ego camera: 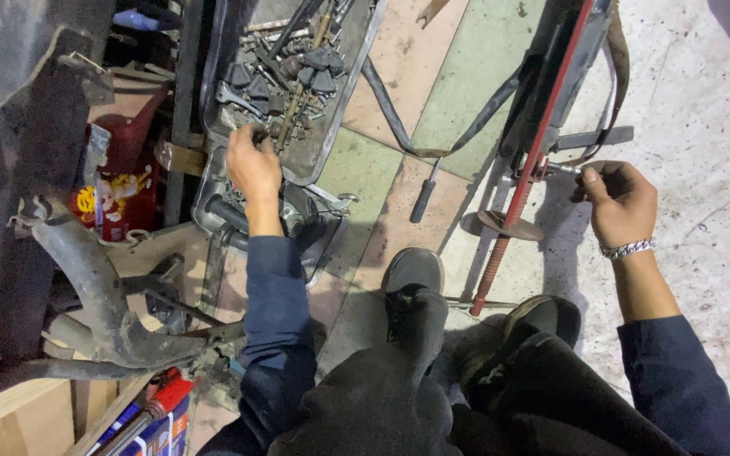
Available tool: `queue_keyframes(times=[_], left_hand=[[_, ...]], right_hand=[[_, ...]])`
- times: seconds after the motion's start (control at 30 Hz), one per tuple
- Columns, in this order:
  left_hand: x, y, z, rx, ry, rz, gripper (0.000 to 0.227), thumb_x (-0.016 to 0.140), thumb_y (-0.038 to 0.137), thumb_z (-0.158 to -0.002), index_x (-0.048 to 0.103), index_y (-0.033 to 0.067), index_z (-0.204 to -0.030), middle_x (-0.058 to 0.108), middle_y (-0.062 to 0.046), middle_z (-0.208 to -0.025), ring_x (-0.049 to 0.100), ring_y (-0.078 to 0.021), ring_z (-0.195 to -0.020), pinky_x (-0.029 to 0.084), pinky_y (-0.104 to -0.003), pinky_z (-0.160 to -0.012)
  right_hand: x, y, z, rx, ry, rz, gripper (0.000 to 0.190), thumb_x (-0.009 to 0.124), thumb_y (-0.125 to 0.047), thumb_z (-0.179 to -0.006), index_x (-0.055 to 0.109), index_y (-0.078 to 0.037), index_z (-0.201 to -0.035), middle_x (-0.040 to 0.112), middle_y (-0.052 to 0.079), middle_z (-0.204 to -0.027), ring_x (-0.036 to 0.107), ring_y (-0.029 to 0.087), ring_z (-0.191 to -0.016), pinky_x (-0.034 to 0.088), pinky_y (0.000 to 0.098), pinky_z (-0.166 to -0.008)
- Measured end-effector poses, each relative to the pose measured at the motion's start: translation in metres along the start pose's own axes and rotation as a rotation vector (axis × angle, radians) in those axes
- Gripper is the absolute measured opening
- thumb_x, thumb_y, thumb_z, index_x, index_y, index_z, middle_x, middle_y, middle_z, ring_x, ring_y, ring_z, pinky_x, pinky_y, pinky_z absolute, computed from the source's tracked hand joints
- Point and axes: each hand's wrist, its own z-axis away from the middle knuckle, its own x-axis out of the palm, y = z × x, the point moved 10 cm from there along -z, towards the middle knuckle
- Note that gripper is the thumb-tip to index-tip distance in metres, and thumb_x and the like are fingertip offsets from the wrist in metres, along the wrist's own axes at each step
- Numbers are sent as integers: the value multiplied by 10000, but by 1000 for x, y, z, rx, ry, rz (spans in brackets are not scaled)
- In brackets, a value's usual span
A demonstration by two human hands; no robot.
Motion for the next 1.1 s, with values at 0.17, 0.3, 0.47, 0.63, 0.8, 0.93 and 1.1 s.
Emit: queue_keyframes(times=[0.17, 0.3, 0.47, 0.63, 0.8, 0.93, 1.1], left_hand=[[35, -20, -21, 17, -59, -90, 401, 752, 291, -937, 666, 109, -1283, 654, -121, -1283, 619, -338, -1167, 482, -531, -983], [35, -40, -26, -88, -95, 266, 216, 812, 235, -881, 746, 148, -1066, 705, -65, -1196, 660, -262, -1142, 495, -459, -1022], [27, -8, 30, -470, -431, 1303, 254, 759, 115, -892, 667, 66, -1124, 715, -103, -1119, 695, -181, -925, 524, -220, -584], [57, 60, 78, -273, -783, 1727, 187, 669, 56, -976, 632, 8, -1153, 714, -129, -1105, 724, -302, -1024, 532, -268, -664], [53, 189, 146, 114, -893, 1395, 400, 830, 107, -830, 649, 10, -1173, 686, -173, -1048, 715, -236, -858, 586, -323, -643], [72, 280, 192, 413, -1017, 1266, 503, 909, 17, -755, 651, 43, -1187, 685, -142, -1146, 708, -231, -980, 627, -328, -806], [95, 287, 190, 553, -855, 1168, 459, 821, -35, -831, 624, 46, -1237, 659, -170, -1175, 714, -292, -1035, 629, -366, -860]], right_hand=[[-3, -8, 2, -23, -1, 148, 189, 691, -129, -1148, 601, -12, -1031, 697, 123, -935, 709, 235, -796, 570, 344, -708], [-3, -10, 4, -7, 0, 130, 209, 696, -133, -1140, 597, -20, -994, 703, 121, -905, 719, 225, -762, 563, 329, -674], [-4, -20, 5, -12, 16, 232, 194, 712, -181, -1125, 643, -33, -1020, 722, 109, -913, 711, 207, -801, 549, 335, -711], [2, -3, -2, -15, 11, 157, 154, 691, -143, -1112, 631, -28, -1029, 688, 117, -799, 686, 180, -702, 526, 285, -673], [7, -31, 3, -59, 35, 115, 239, 781, -178, -1036, 675, 26, -1102, 696, 214, -924, 694, 319, -861, 535, 435, -832], [9, -35, 4, -88, 28, 130, 218, 758, -182, -1048, 688, 21, -1087, 711, 211, -901, 723, 354, -844, 539, 423, -817], [4, -41, 3, -106, 24, 130, 181, 746, -184, -1046, 696, -15, -1088, 722, 172, -878, 732, 302, -799, 547, 390, -802]])
